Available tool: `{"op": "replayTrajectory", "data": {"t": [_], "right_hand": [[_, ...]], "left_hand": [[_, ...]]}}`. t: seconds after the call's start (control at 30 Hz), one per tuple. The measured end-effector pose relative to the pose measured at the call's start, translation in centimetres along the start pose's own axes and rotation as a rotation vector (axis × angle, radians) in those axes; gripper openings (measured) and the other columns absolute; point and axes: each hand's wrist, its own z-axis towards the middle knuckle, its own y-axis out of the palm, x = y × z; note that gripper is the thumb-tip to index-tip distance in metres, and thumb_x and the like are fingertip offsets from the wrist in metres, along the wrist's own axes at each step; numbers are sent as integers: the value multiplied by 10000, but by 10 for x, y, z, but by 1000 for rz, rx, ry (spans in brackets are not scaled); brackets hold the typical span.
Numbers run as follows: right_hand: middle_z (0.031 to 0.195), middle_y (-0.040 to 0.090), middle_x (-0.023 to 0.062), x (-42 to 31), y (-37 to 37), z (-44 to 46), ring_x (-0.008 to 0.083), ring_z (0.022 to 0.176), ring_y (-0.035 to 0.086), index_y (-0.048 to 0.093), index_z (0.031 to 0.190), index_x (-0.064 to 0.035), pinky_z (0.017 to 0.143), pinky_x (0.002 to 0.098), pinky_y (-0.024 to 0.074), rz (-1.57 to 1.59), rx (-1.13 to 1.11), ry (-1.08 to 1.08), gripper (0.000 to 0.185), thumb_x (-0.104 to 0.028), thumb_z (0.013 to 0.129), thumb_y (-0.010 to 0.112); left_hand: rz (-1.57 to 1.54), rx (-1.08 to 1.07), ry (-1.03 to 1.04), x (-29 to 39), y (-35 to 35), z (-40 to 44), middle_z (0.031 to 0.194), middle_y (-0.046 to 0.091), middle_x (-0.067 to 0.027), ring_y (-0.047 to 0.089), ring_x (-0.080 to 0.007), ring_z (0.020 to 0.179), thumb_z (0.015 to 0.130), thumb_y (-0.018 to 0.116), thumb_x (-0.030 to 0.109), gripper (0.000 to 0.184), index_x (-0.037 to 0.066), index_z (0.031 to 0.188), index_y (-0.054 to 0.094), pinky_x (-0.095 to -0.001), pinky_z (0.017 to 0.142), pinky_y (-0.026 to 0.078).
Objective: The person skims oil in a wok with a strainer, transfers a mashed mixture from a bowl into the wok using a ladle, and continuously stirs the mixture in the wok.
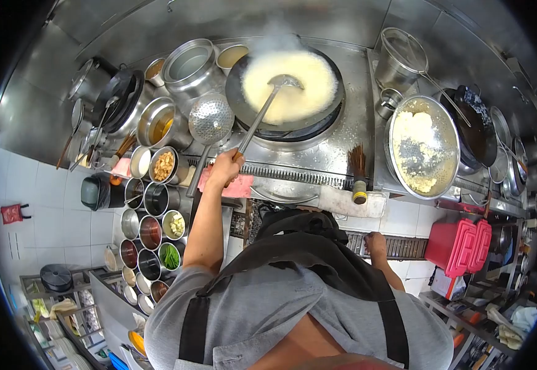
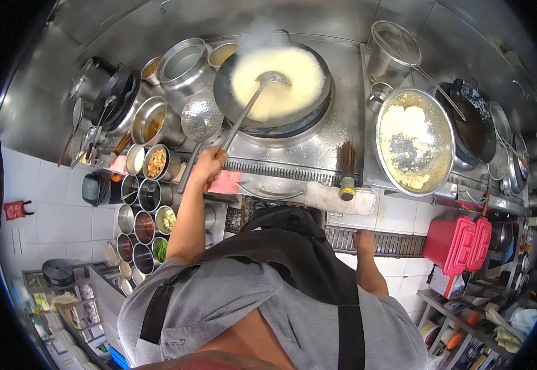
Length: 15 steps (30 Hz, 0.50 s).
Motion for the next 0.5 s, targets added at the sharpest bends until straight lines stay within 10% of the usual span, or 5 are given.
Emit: {"op": "replayTrajectory", "data": {"t": [0.2,0.43,0.5], "right_hand": [[554,624,124,23,10,-16,209,467,628,687,775,19,499,342,518,-33,100,-3,222,-163,814,566],[558,623,137,12,5,-29,204,441,611,687,806,37,456,336,496,62,43,105,230,-155,814,561],[595,642,165,9,5,-32,269,577,671,699,786,2,661,385,547,160,24,172,242,-178,792,537]], "left_hand": [[197,69,125,0,20,55,843,647,-245,637,-385,810,842,606,245,286,-4,983,604,-429,738,490],[74,101,47,39,8,68,604,598,-120,582,-202,445,870,574,239,240,20,956,619,-361,433,448],[113,106,48,43,-2,65,603,595,-127,566,-201,439,871,574,238,241,16,954,615,-360,440,448]]}}
